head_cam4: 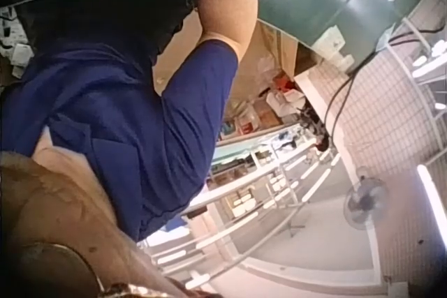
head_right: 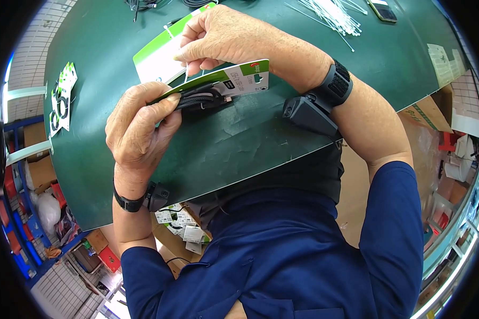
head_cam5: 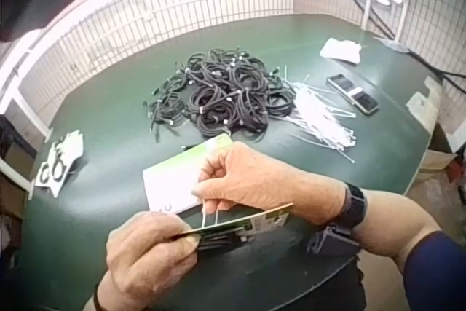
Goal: The person packages a cable by placing it onto a cardboard backing and securing it with two zip ties threaded through the card. After tightening the ties and setting the package aside, they repeat the process with a second cable and backing.
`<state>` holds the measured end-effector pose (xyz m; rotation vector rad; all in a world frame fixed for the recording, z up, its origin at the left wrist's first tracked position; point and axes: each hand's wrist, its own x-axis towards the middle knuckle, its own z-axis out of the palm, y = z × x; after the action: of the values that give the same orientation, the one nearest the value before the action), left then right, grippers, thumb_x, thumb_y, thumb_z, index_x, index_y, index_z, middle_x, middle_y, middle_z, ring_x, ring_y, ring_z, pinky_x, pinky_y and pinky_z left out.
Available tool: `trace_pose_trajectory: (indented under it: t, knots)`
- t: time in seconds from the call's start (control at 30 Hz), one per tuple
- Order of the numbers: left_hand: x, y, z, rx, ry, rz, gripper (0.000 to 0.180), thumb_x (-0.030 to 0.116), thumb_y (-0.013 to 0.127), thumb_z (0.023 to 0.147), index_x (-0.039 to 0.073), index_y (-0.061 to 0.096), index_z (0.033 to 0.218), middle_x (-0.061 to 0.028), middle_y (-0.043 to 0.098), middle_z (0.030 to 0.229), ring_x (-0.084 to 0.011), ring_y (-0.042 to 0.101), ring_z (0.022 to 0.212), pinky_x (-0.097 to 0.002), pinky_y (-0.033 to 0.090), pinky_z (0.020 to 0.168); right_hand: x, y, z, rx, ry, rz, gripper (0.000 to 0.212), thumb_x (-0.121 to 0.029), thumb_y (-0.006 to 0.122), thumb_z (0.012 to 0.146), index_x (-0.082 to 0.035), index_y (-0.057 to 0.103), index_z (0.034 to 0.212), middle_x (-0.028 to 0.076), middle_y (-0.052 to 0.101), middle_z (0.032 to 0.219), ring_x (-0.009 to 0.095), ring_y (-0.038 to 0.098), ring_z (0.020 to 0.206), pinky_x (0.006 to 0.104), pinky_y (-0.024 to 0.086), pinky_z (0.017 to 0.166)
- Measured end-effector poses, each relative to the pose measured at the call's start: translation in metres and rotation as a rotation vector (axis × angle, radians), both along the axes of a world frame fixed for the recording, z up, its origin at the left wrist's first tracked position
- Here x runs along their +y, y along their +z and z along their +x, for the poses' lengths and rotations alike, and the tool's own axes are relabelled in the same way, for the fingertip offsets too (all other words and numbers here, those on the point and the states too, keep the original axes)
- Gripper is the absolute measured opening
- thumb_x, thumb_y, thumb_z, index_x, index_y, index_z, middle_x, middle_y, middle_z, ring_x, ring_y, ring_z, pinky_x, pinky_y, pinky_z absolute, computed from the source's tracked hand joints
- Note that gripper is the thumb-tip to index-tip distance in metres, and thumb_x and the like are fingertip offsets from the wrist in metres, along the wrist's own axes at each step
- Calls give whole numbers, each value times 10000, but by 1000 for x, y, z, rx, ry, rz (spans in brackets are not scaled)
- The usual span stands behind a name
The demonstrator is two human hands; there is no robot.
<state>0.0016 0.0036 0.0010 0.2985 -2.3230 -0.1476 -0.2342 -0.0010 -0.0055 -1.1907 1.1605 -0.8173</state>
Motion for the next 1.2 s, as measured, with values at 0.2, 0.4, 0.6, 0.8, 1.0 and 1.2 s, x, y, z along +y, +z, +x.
trace_pose_trajectory:
  t: [0.2, 0.4, 0.6, 0.8, 1.0, 1.2]
  knots:
    - [1, -1, 0, -4, 2, -2, 279, -20, 839, 674, 8, 700, 915, -107, 678, 913, -274, 695, 790, -375, 580, 696, 2, -10, 2, 1, 9, -73, 152, -146, 763, 952, 0, 720, 946, 38, 722, 800, 103, 665, 684, 250, 530, 621]
    - [1, 1, 0, -8, 4, 1, 284, -17, 834, 672, 11, 700, 920, -97, 681, 913, -267, 695, 791, -374, 578, 698, 3, -10, 4, -9, 45, -201, 250, -247, 806, 947, -5, 754, 986, 33, 732, 786, 55, 658, 664, 203, 533, 634]
    - [-2, 2, 0, -9, -9, -25, 279, -14, 826, 670, 13, 695, 915, -88, 681, 916, -257, 694, 791, -372, 573, 686, 6, 0, 1, -159, 199, -171, 118, -152, 717, 1004, -37, 725, 977, 16, 718, 823, 38, 644, 700, 172, 516, 643]
    - [-2, 6, -5, -18, 4, -13, 249, -30, 800, 680, 5, 684, 897, -93, 687, 942, -249, 705, 804, -351, 578, 672, 4, 6, -6, -338, 116, 14, 127, -145, 742, 979, -27, 725, 1023, 13, 709, 820, 44, 644, 701, 172, 523, 647]
    - [-6, 9, -9, -27, -61, -25, 217, -43, 781, 693, -9, 668, 874, -104, 693, 983, -251, 714, 827, -343, 592, 681, 5, 4, -6, -220, 207, -10, 198, -163, 740, 981, -15, 719, 1112, -1, 695, 827, 40, 619, 675, 171, 517, 634]
    - [-10, 7, -7, -17, -93, -64, 194, -48, 772, 701, -9, 653, 849, -108, 697, 1019, -251, 717, 853, -342, 598, 685, 8, 8, -3, -137, 184, -141, 196, -178, 718, 989, -16, 708, 1098, -16, 681, 816, 29, 614, 661, 170, 507, 612]
